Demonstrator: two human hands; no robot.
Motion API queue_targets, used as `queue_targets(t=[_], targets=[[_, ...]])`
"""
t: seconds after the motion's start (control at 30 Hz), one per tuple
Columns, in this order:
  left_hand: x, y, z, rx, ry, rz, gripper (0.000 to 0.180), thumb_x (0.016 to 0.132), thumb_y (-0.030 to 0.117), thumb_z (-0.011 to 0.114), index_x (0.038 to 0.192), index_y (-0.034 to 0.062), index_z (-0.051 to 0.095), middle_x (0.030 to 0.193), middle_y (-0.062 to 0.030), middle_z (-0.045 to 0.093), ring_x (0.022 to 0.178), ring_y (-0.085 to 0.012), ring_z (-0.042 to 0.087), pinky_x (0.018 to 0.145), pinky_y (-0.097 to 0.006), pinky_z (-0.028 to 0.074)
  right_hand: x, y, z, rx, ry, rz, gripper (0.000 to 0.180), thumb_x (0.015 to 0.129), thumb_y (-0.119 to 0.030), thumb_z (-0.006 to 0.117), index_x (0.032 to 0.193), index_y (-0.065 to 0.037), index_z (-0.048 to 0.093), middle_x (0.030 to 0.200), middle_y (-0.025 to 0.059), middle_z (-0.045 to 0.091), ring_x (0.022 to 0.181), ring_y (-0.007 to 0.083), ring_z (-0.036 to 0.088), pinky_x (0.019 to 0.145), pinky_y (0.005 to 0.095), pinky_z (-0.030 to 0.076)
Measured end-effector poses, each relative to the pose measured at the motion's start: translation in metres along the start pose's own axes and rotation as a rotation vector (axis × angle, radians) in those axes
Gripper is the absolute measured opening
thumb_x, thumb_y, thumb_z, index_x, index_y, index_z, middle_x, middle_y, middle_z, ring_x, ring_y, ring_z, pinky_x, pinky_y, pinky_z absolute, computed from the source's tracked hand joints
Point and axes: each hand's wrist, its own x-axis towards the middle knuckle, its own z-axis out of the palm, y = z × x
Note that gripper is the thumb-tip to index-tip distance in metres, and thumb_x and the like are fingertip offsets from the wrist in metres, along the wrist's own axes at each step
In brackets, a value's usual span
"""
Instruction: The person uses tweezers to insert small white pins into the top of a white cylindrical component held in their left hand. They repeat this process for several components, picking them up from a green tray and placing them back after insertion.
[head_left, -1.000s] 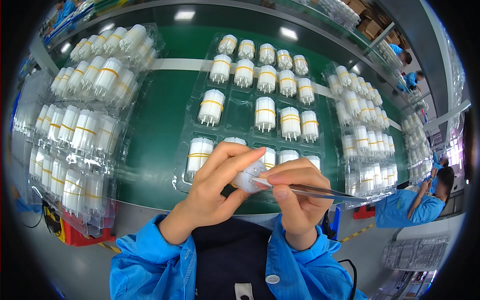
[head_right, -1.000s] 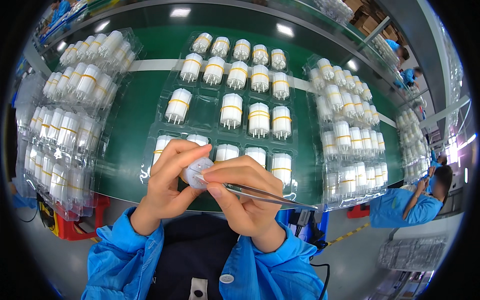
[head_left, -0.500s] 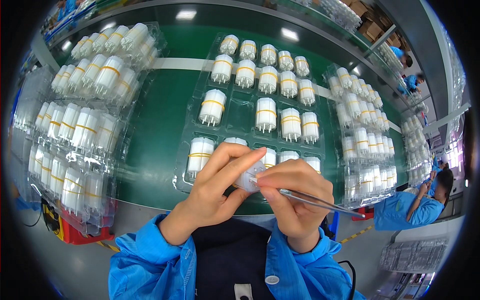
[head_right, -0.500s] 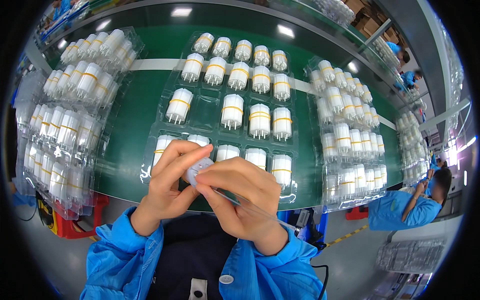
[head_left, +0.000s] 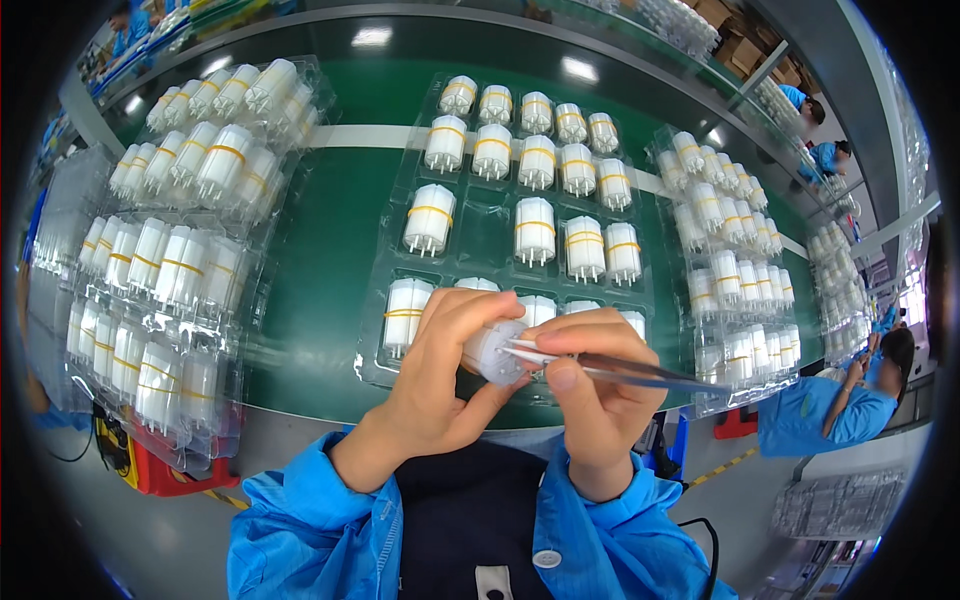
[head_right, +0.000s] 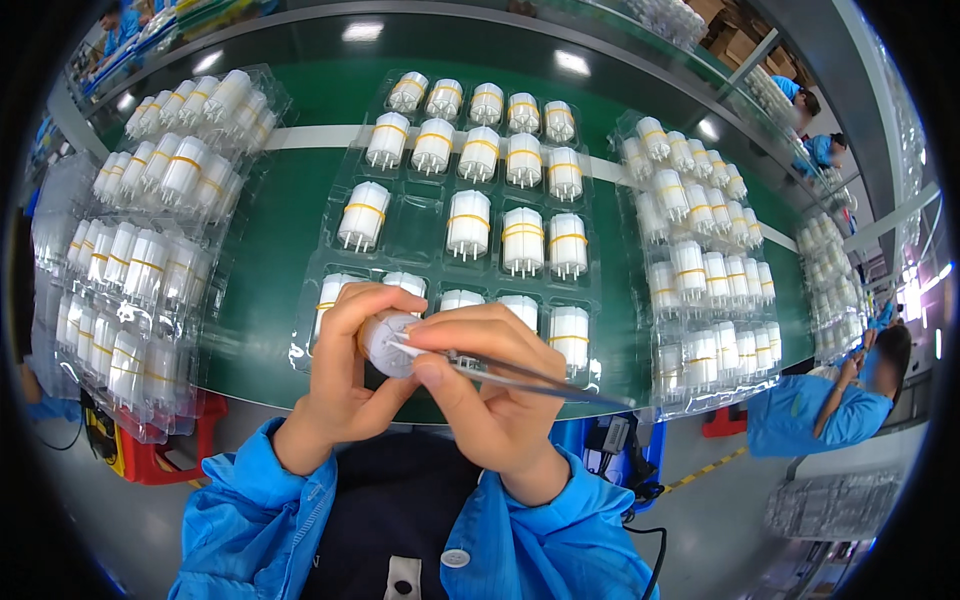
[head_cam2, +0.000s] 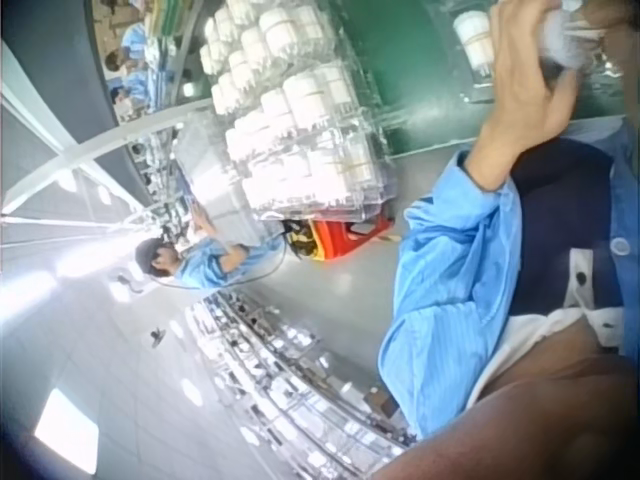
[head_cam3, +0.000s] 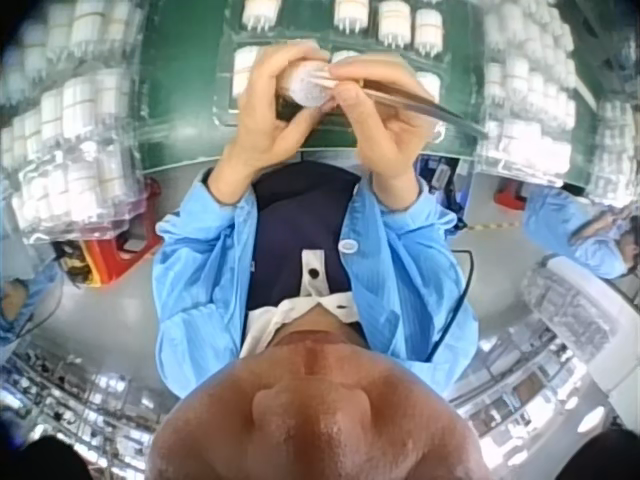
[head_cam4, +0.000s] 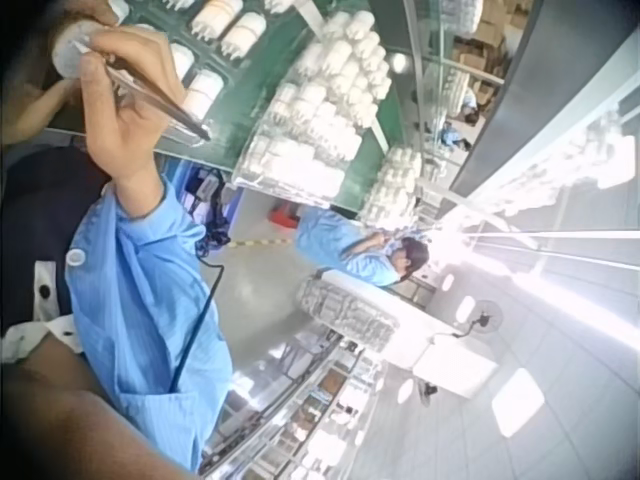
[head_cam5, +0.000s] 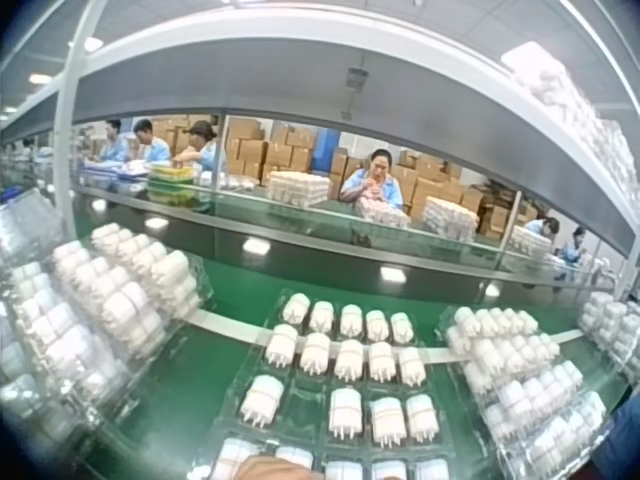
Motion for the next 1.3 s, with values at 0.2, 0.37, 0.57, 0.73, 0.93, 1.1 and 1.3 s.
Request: queue_targets(t=[0.2, 0.37, 0.57, 0.73, 0.93, 1.1, 1.3], targets=[[0.0012, 0.0065, -0.0032, 0.124, -0.071, -0.067, 0.072, 0.068, -0.007, 0.071, 0.136, -0.0029, 0.047, 0.117, -0.0184, 0.055, 0.104, -0.0333, 0.053, 0.089, -0.040, 0.044, -0.0033, -0.0032, -0.0010, 0.002, 0.022, -0.028, 0.014, 0.084, -0.001, 0.069, 0.097, 0.004, 0.069, 0.093, 0.0173, 0.070, 0.084, 0.0220, 0.067, 0.073, 0.0307, 0.053], [0.0032, 0.0055, -0.0037, 0.209, -0.073, -0.021, 0.068, 0.069, -0.006, 0.071, 0.134, -0.0043, 0.049, 0.115, -0.0188, 0.054, 0.102, -0.0307, 0.055, 0.087, -0.038, 0.047, -0.0036, -0.0004, -0.0002, 0.030, 0.024, 0.006, 0.012, 0.086, -0.001, 0.068, 0.097, 0.004, 0.069, 0.093, 0.0171, 0.070, 0.084, 0.0212, 0.066, 0.073, 0.0297, 0.052], [0.0030, 0.0076, -0.0011, 0.164, -0.045, -0.048, 0.070, 0.066, -0.008, 0.069, 0.133, -0.0035, 0.051, 0.116, -0.0185, 0.054, 0.102, -0.0358, 0.052, 0.090, -0.043, 0.043, -0.0031, 0.0017, -0.0005, 0.052, 0.018, 0.015, 0.012, 0.087, 0.000, 0.067, 0.098, 0.004, 0.068, 0.093, 0.0171, 0.070, 0.084, 0.0203, 0.065, 0.073, 0.0287, 0.051], [0.0034, 0.0075, -0.0010, 0.175, -0.038, -0.033, 0.068, 0.066, -0.008, 0.068, 0.132, -0.0041, 0.052, 0.114, -0.0184, 0.055, 0.101, -0.0356, 0.052, 0.090, -0.043, 0.043, -0.0050, 0.0028, -0.0009, 0.104, 0.033, 0.016, 0.011, 0.087, 0.002, 0.066, 0.098, 0.005, 0.068, 0.093, 0.0178, 0.069, 0.084, 0.0200, 0.065, 0.073, 0.0287, 0.051], [0.0025, 0.0055, -0.0014, 0.187, -0.039, -0.022, 0.068, 0.066, -0.008, 0.068, 0.132, -0.0045, 0.052, 0.114, -0.0182, 0.055, 0.101, -0.0358, 0.052, 0.090, -0.043, 0.043, -0.0050, 0.0031, 0.0015, 0.108, 0.058, 0.030, 0.011, 0.087, 0.003, 0.065, 0.097, 0.005, 0.068, 0.093, 0.0181, 0.069, 0.084, 0.0201, 0.065, 0.074, 0.0285, 0.051], [0.0029, 0.0064, -0.0010, 0.154, -0.040, -0.040, 0.071, 0.066, -0.009, 0.069, 0.135, -0.0048, 0.050, 0.115, -0.0184, 0.055, 0.101, -0.0354, 0.052, 0.089, -0.042, 0.043, -0.0048, 0.0026, -0.0011, 0.070, 0.011, -0.001, 0.011, 0.086, 0.002, 0.067, 0.097, 0.005, 0.068, 0.092, 0.0180, 0.070, 0.084, 0.0208, 0.066, 0.073, 0.0292, 0.051], [0.0029, 0.0062, -0.0018, 0.147, -0.059, -0.045, 0.075, 0.067, -0.010, 0.069, 0.138, -0.0050, 0.047, 0.115, -0.0181, 0.055, 0.101, -0.0350, 0.052, 0.088, -0.042, 0.043, -0.0025, 0.0049, -0.0022, 0.043, -0.011, -0.007, 0.011, 0.086, 0.002, 0.067, 0.097, 0.005, 0.068, 0.091, 0.0175, 0.070, 0.083, 0.0209, 0.066, 0.072, 0.0291, 0.051]])
